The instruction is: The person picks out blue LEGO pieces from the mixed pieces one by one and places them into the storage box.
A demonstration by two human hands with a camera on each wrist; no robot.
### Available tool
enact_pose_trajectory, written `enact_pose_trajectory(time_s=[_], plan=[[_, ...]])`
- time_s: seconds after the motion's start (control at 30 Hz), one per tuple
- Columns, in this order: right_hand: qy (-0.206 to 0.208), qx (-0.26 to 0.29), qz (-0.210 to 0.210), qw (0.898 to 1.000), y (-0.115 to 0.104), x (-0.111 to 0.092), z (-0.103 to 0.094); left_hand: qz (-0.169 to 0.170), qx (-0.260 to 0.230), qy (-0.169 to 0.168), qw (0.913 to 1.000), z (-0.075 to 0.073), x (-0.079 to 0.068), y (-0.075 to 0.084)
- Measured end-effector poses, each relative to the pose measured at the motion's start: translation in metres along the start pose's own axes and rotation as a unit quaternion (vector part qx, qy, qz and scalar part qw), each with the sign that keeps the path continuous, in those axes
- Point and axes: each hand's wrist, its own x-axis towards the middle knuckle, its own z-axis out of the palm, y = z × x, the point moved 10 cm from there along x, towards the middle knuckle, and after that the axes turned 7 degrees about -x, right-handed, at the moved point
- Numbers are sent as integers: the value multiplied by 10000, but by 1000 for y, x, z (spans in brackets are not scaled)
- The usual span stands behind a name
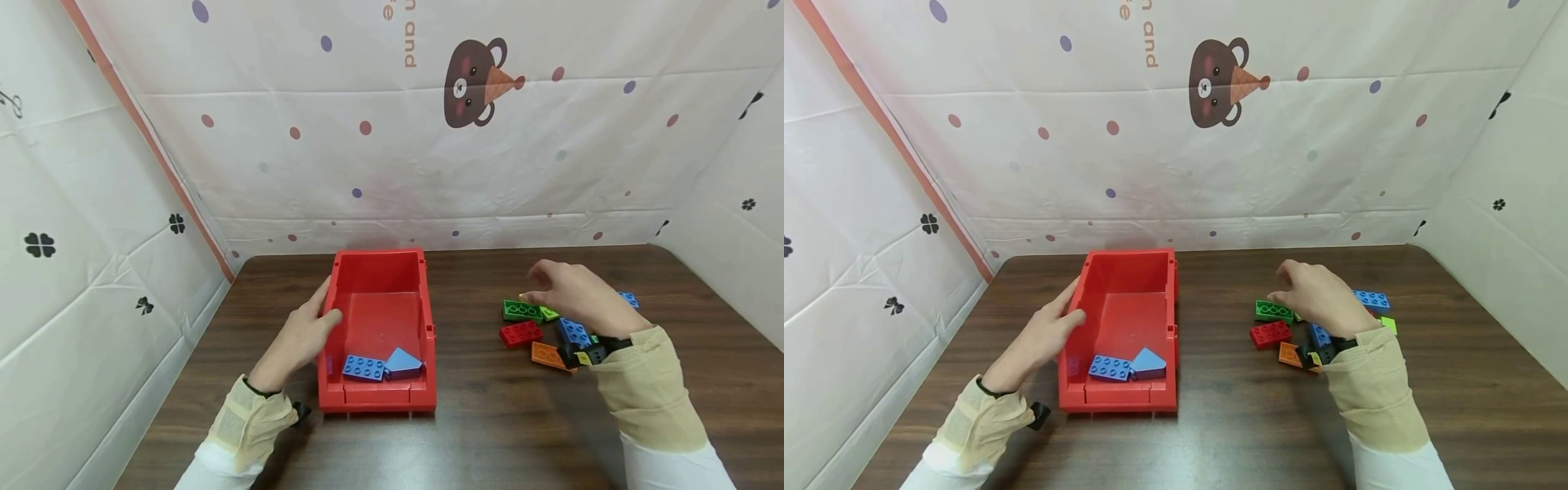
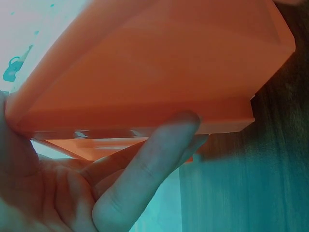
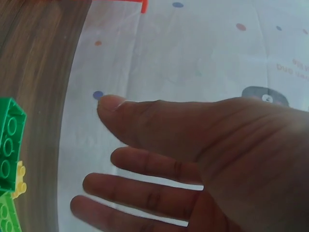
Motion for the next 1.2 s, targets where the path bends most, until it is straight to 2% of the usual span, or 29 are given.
enact_pose_trajectory(time_s=[0.23,0.43,0.8,1.03,1.2], plan=[[-451,-3,481,9978,21,-1,9,-24,-58,14,10000,-1,0,-1],[-354,-135,626,9973,32,-2,6,-82,-201,-31,9998,0,1,-2],[-654,140,1067,9920,55,-6,18,-65,-117,-2,9999,-1,1,-1],[-540,-170,1085,9925,63,-6,16,-82,-131,3,9999,0,1,0],[-700,-222,1231,9897,70,-6,21,-101,-182,-12,9998,0,1,-1]])
